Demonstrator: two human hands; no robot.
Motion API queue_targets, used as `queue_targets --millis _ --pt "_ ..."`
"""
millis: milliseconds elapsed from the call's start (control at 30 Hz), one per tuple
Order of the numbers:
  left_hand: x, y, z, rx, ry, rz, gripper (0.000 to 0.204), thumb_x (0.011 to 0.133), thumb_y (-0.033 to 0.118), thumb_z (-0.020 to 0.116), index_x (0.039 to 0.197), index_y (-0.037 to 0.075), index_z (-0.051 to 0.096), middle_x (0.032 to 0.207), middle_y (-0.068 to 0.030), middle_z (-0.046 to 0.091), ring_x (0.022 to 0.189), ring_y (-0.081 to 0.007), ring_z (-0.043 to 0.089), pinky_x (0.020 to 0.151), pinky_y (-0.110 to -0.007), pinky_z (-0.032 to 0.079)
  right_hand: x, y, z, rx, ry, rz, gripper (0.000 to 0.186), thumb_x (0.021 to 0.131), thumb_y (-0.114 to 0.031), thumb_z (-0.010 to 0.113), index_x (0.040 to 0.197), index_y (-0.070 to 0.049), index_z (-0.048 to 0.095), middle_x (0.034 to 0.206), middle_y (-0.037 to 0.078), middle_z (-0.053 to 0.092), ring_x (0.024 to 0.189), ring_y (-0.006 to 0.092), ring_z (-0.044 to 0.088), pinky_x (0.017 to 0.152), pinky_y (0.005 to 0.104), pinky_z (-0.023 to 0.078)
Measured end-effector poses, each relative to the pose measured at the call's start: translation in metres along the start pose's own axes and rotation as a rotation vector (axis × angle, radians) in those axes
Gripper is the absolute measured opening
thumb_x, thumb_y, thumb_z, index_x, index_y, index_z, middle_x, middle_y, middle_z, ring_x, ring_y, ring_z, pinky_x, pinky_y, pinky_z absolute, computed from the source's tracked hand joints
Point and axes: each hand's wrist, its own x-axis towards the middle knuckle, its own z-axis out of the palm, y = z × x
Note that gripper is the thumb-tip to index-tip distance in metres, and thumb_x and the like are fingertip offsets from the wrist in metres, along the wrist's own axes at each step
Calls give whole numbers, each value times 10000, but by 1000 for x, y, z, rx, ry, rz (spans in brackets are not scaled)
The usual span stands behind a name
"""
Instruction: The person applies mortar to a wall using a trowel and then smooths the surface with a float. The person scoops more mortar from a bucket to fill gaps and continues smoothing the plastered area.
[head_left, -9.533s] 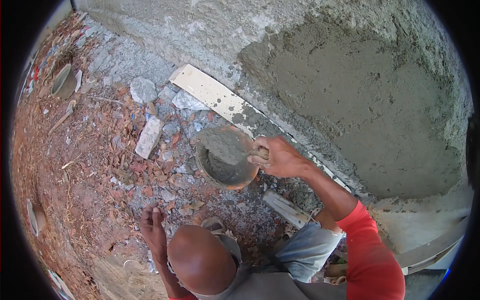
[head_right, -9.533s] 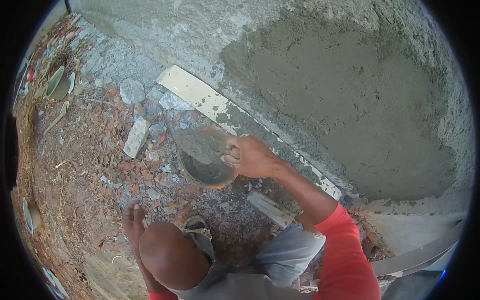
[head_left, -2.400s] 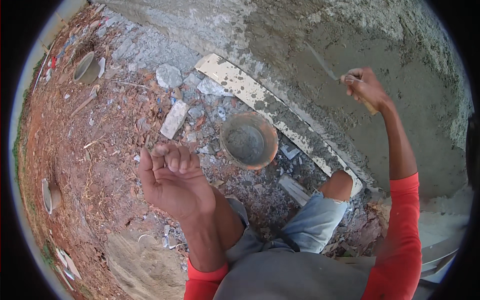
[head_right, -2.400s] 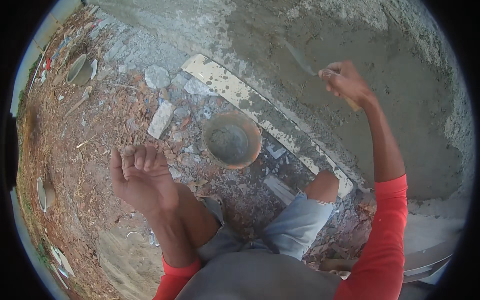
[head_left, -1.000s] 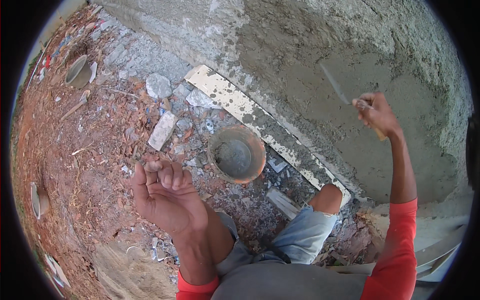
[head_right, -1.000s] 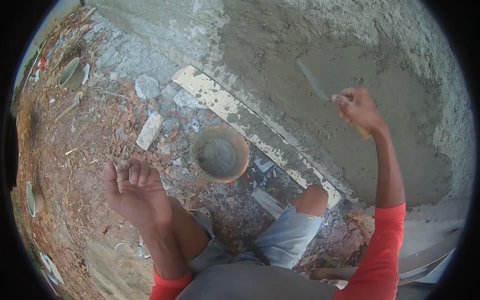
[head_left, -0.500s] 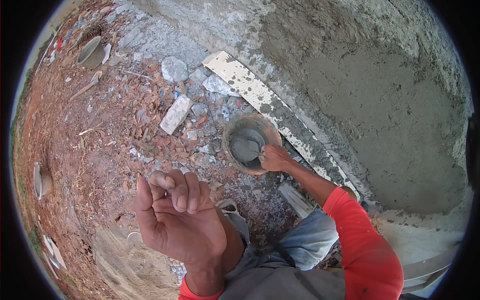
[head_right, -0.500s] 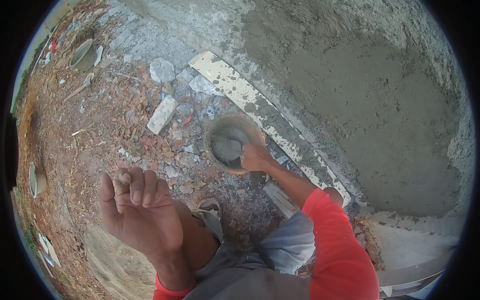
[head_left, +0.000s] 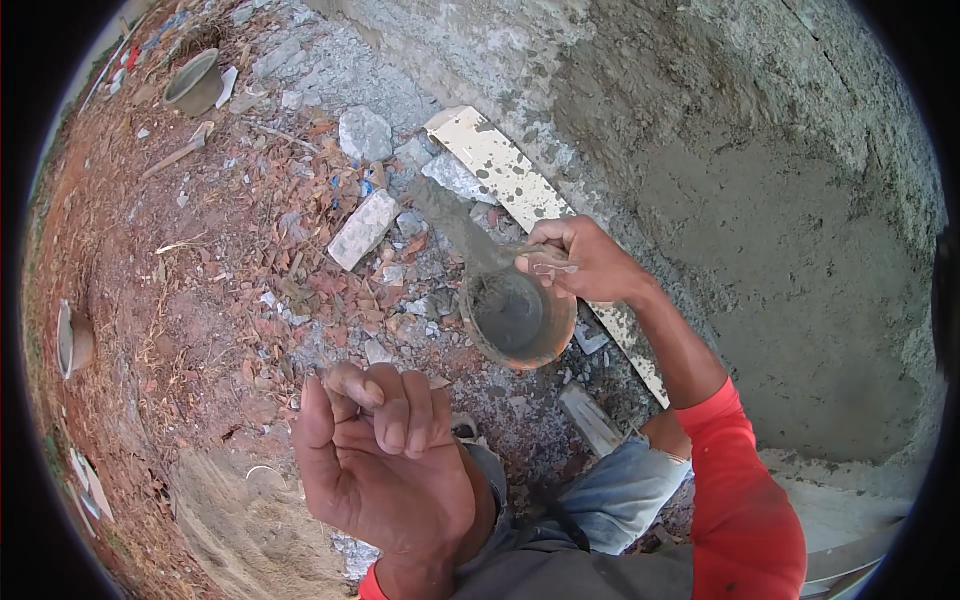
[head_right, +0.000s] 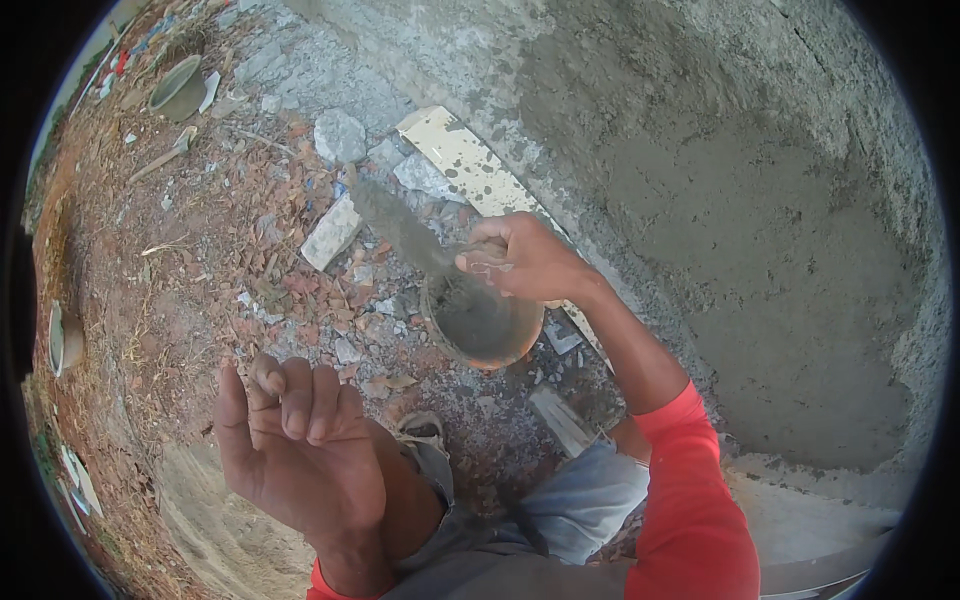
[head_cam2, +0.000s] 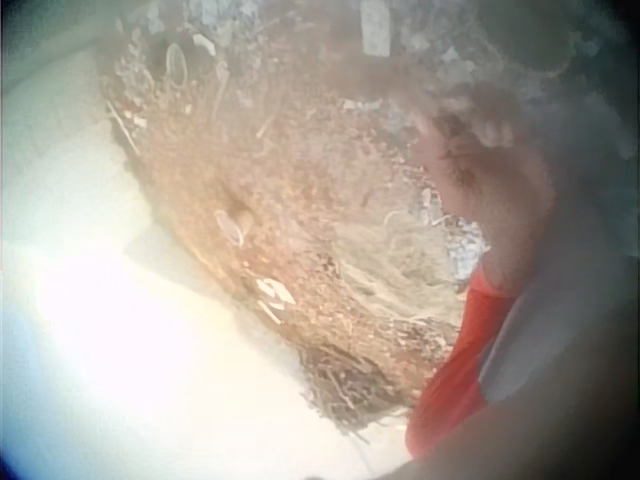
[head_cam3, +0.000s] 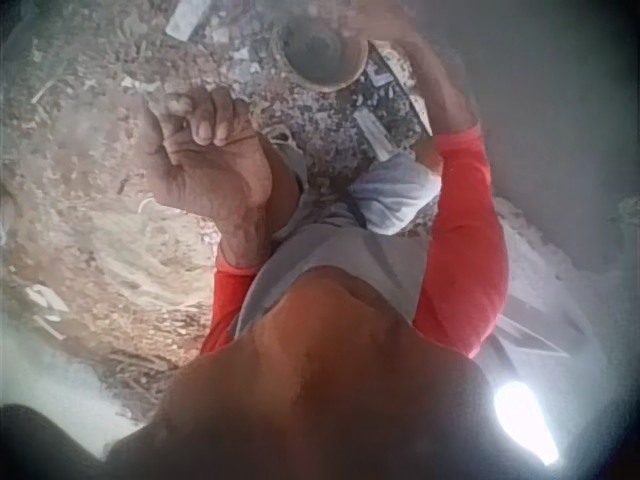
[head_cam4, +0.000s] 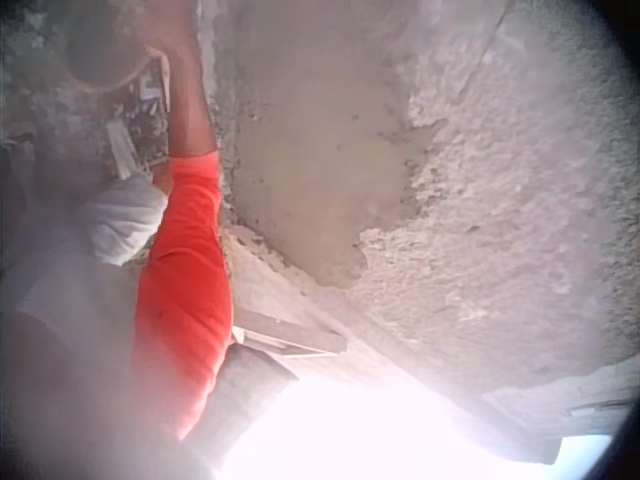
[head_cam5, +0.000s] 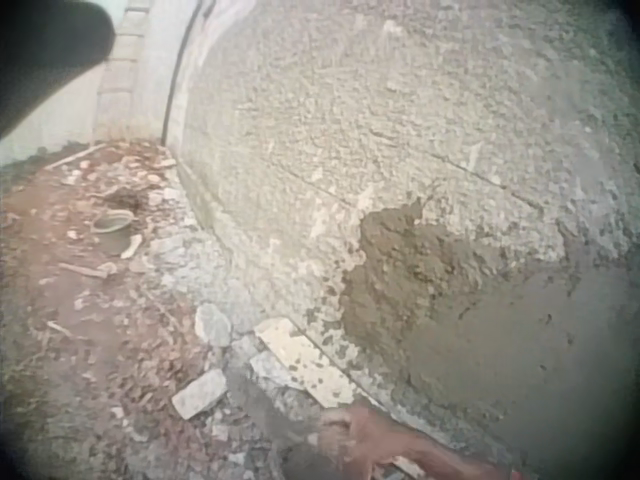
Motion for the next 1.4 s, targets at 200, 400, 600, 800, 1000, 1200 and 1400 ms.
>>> queue_targets --millis 200,400,600,800,1000,1200,1400 --pt "1 2 -2 48 29 -2 436 1114 353 425 942 -2 612 693 -28 490 613 -121 426 562 -272 366 65 41 -42 785 -334 363 290 1001 -269 711 908 4 676 720 65 652 547 132 618 465 297 483" --pt "7 -5 1 36 26 -14 426 1109 350 438 945 -3 612 681 -21 467 618 -120 411 572 -264 363 107 83 -143 599 552 159 274 1016 -289 677 928 -29 662 717 39 634 544 121 568 461 292 454" --pt "27 -1 -1 9 -2 -45 411 1113 335 431 957 -7 595 709 -35 477 645 -131 406 594 -278 368 19 32 -78 102 186 492 205 960 -222 704 1016 -27 677 740 50 626 652 140 596 606 342 497" --pt "16 -5 -2 15 -95 -60 397 1115 325 427 985 -16 583 760 -53 492 687 -145 434 658 -300 380 -78 71 11 -376 205 14 318 869 -45 667 1171 -1 578 941 198 668 882 403 687 779 496 525" --pt "-3 -3 -1 63 -130 -67 391 1116 324 429 1004 -16 587 753 -50 485 690 -141 440 655 -300 387 -135 97 46 -520 -306 417 278 868 -92 693 1084 -24 531 1024 242 661 962 454 666 812 527 521" --pt "9 -27 -3 68 -100 -153 426 1118 320 410 1025 -39 621 735 -52 509 670 -137 430 611 -260 377 -167 126 80 -402 -242 422 268 893 -166 695 1064 -27 542 890 233 645 910 462 652 797 535 509" --pt "16 -23 23 718 -297 -156 432 1108 284 434 1136 -99 631 797 -82 560 708 -125 462 641 -247 388 -155 108 50 -297 -26 484 232 905 -148 678 1104 -60 598 982 238 693 957 452 659 819 532 494"
